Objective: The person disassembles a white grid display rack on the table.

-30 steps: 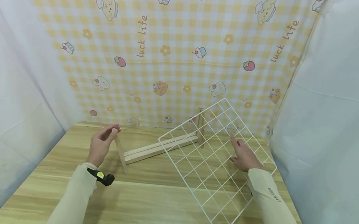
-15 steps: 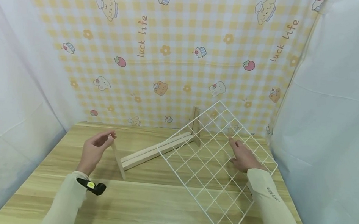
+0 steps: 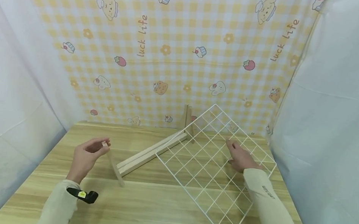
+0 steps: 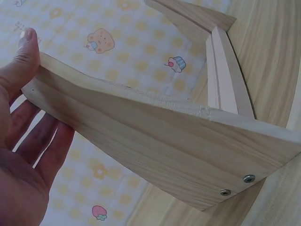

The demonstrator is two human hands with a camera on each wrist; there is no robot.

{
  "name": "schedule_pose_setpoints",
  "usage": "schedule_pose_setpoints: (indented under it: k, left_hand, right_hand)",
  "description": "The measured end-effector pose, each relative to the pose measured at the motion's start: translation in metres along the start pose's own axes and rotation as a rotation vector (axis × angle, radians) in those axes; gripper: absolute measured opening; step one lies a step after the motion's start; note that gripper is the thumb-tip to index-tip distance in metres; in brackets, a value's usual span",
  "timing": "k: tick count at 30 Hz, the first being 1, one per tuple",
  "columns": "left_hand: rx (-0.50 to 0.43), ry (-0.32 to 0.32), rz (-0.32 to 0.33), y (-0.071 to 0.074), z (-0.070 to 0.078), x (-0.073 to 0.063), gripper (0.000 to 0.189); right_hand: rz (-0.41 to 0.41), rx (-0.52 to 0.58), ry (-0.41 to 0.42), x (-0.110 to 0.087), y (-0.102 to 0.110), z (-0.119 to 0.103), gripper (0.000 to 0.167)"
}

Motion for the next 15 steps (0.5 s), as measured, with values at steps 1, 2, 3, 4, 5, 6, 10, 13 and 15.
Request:
schedule_pose_setpoints:
  k: [1,2,3,4,5,6,10,13,15]
  left_hand:
    - [0.001,0.003,0.006,0.001,0.000,-0.001,0.041]
    - [0.002,0.004,0.010,0.002,0.000,-0.003,0.041]
    - [0.003,0.007,0.011,0.003,0.000,-0.004,0.041]
    - [0.001,0.009,0.011,0.004,0.000,-0.005,0.041]
    - [-0.008,0.009,0.010,0.004,0.000,-0.006,0.042]
    - [-0.010,0.008,0.011,0.004,0.000,-0.007,0.042]
    - [-0.014,0.003,0.013,0.004,0.000,-0.011,0.040]
    - [-0.012,0.004,0.019,0.004,0.001,-0.015,0.039]
    - [-0.013,0.008,0.021,0.004,0.002,-0.018,0.039]
  right_hand:
    - [-0.012,0.007,-0.006,0.002,-0.002,0.000,0.082]
    - [-0.025,0.007,-0.007,0.003,-0.004,0.000,0.082]
    - [-0.038,0.004,-0.006,0.005,-0.006,0.000,0.082]
    - [-0.049,0.002,-0.004,0.007,-0.008,0.001,0.081]
    - [-0.058,0.000,-0.003,0.008,-0.010,0.001,0.081]
    - [-0.064,0.000,0.000,0.009,-0.012,0.002,0.081]
    - [-0.090,0.008,-0.002,0.013,-0.021,0.006,0.080]
    - [-0.103,-0.013,0.007,0.017,-0.027,0.009,0.081]
    - [-0.099,-0.036,0.027,0.019,-0.030,0.010,0.081]
Point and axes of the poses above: each hand's wrist, its own x-axis towards the middle knuckle, its own y-axis out of the back of the hand, z = x × y, the point moved 4 cm from there along x, towards the middle knuckle, and after that the axes turned 13 degrees about x, right-handed, at the moved point
